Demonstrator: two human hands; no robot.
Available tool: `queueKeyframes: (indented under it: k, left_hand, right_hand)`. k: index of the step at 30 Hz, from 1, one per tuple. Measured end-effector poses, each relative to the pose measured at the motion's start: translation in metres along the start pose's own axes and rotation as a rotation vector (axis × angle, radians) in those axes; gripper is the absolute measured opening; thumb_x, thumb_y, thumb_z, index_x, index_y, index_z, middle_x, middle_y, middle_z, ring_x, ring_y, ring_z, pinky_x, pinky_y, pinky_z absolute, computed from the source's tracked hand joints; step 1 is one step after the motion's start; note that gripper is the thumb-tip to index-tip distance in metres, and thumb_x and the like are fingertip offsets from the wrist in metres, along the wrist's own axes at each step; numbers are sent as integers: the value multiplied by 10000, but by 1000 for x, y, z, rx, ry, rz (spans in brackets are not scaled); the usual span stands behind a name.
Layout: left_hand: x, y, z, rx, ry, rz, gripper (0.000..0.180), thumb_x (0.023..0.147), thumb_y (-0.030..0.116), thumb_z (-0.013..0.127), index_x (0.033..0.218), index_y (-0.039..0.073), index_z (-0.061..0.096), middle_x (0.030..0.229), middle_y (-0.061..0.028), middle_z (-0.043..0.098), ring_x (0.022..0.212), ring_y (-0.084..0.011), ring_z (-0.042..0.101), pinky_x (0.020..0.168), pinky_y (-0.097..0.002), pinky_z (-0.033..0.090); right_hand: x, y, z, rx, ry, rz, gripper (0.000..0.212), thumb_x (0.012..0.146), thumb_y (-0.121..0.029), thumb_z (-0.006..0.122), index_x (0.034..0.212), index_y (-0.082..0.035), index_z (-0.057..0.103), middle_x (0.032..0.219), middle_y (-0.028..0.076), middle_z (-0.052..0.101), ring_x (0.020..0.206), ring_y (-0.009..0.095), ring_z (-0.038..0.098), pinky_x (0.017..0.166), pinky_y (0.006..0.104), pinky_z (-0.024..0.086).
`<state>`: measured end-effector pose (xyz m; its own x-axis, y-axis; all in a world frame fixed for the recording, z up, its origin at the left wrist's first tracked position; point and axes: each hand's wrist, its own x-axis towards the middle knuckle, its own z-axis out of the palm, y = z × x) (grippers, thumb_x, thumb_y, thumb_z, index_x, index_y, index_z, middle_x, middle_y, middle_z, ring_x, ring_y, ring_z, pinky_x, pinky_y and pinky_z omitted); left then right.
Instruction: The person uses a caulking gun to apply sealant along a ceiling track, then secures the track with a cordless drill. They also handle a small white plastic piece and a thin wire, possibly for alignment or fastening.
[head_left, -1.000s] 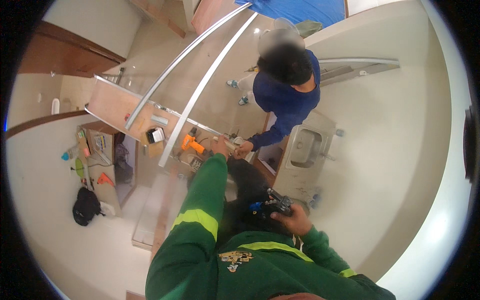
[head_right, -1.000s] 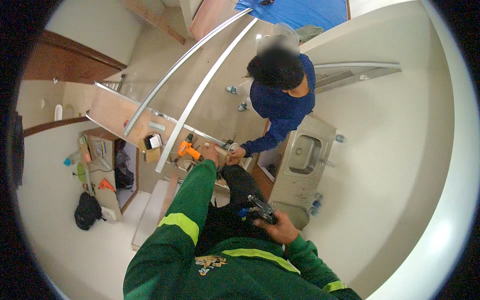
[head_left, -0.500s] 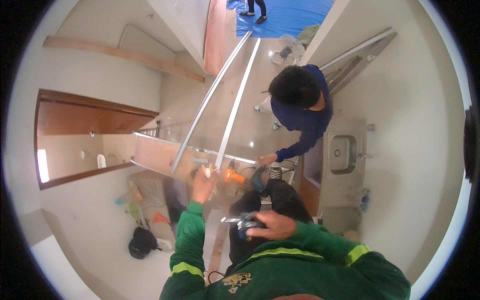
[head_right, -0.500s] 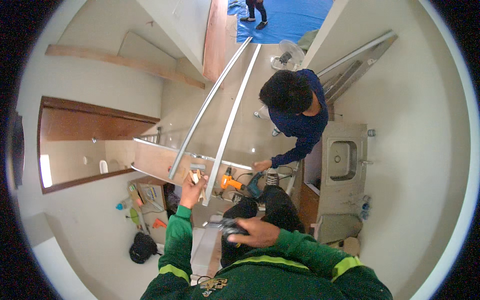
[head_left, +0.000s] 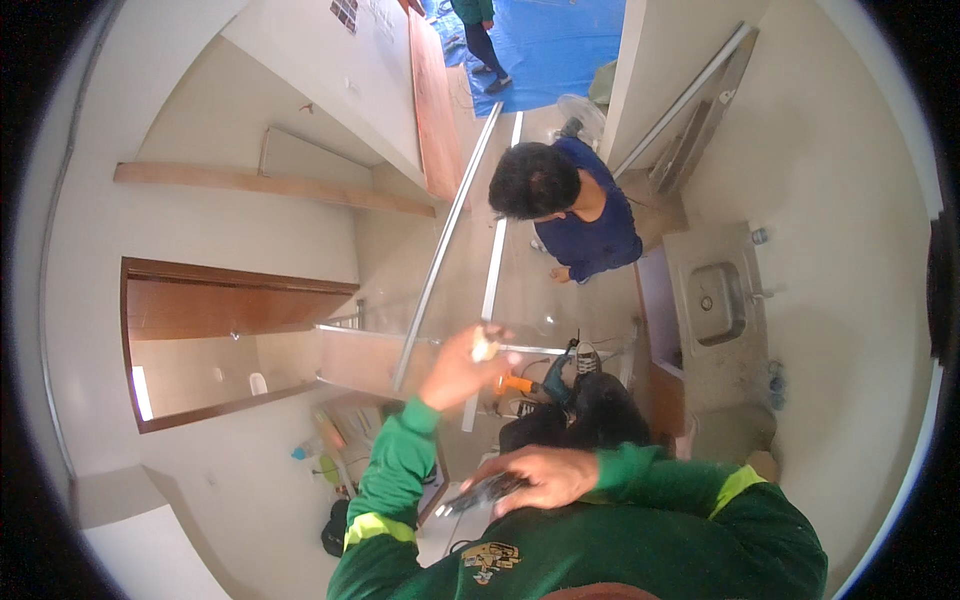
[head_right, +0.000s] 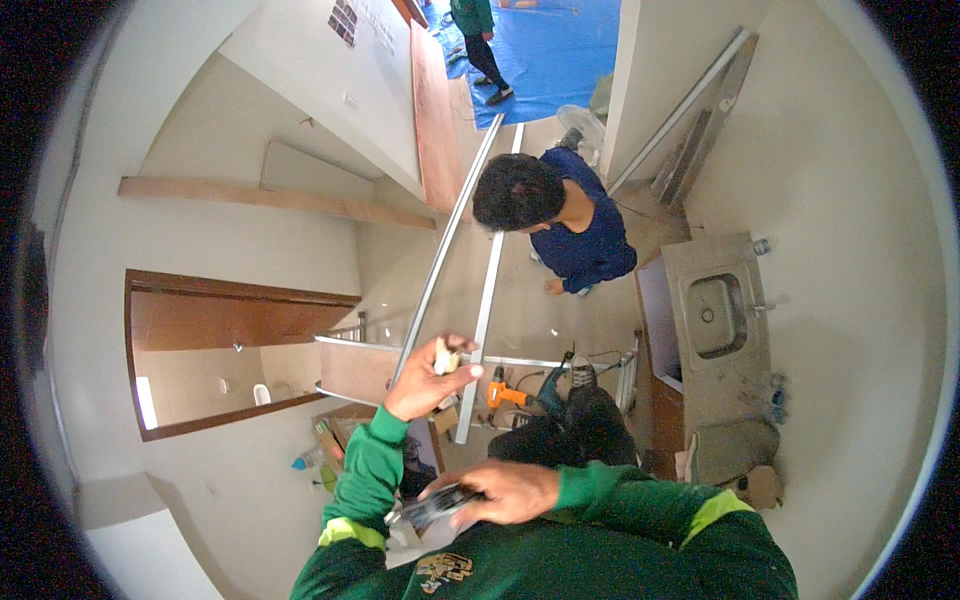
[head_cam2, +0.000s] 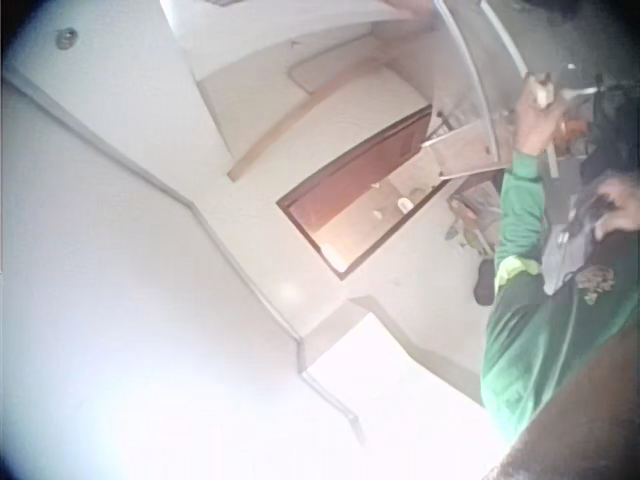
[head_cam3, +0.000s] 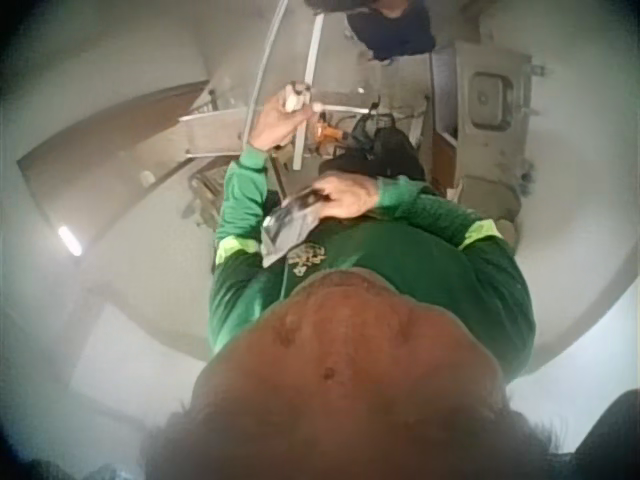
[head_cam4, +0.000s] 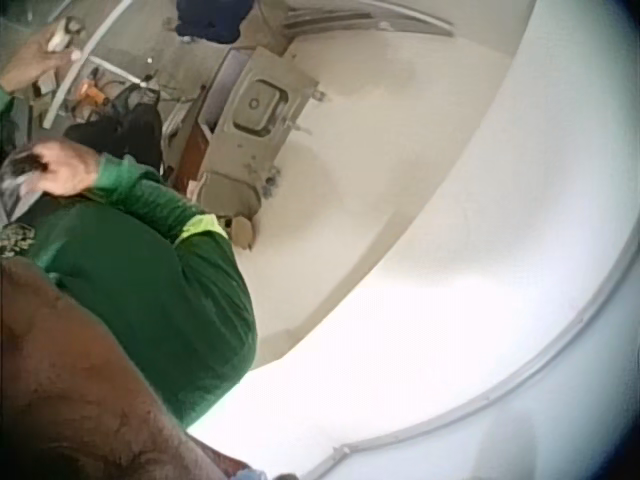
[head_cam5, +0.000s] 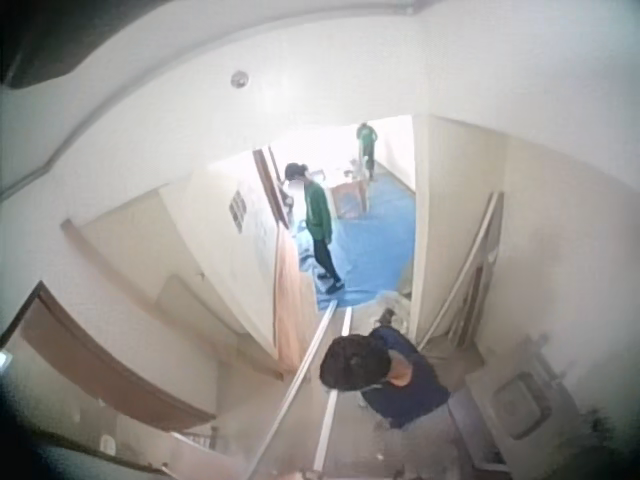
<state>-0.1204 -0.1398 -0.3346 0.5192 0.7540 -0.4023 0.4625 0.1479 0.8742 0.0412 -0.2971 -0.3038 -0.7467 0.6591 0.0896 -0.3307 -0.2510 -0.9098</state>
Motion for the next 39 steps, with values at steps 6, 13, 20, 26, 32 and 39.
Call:
queueKeyframes:
  k: [6, 13, 20, 26, 32, 39]
  left_hand:
    - [-34, -117, -61, 29, 448, -260, 363, 911, 231, 855, 1169, 54, 671, 913, 17, 671, 718, -92, 612, 596, -259, 518]
    - [-82, -220, 27, 205, 172, -194, 554, 881, 335, 851, 1294, 33, 639, 1053, -128, 747, 930, -222, 719, 816, -386, 593]
    - [-102, -208, 95, 188, 135, -276, 700, 826, 466, 883, 1369, 87, 656, 1105, -216, 746, 1058, -391, 729, 937, -455, 557]
    - [-98, -168, 93, 346, 61, -265, 591, 864, 510, 842, 1274, 120, 671, 1058, -213, 735, 988, -408, 722, 890, -488, 550]
    - [-74, -167, 22, 43, 315, -233, 614, 953, 467, 781, 1331, 29, 574, 1117, -143, 697, 1010, -277, 665, 852, -410, 540]
    - [17, -18, -52, 398, 57, 97, 693, 1011, 420, 731, 1515, 30, 456, 1187, -77, 652, 938, -158, 626, 816, -320, 541]
  right_hand:
    - [-26, 124, -46, -259, 707, 288, 470, 935, -165, 735, 1341, -13, 554, 1110, 168, 692, 1020, 271, 678, 929, 424, 538]
    - [-57, 272, -40, -211, 835, 500, 428, 896, -196, 786, 1204, -4, 560, 877, 128, 660, 839, 214, 656, 769, 379, 523]
    - [-73, 277, -39, -257, 591, 549, 489, 908, -245, 835, 1259, -24, 576, 979, 98, 683, 871, 170, 636, 796, 365, 516]
    - [-68, 203, -56, -42, 536, 576, 470, 951, -270, 818, 1258, -17, 568, 1002, 81, 657, 923, 162, 594, 859, 368, 515]
    - [-47, 179, -51, -230, 328, 224, 353, 984, -219, 767, 1250, -68, 591, 888, 39, 628, 763, 144, 601, 709, 338, 516]
    - [66, 26, 59, 23, -533, -196, 467, 904, -114, 716, 1327, -2, 552, 1125, 126, 625, 1063, 223, 587, 942, 370, 482]
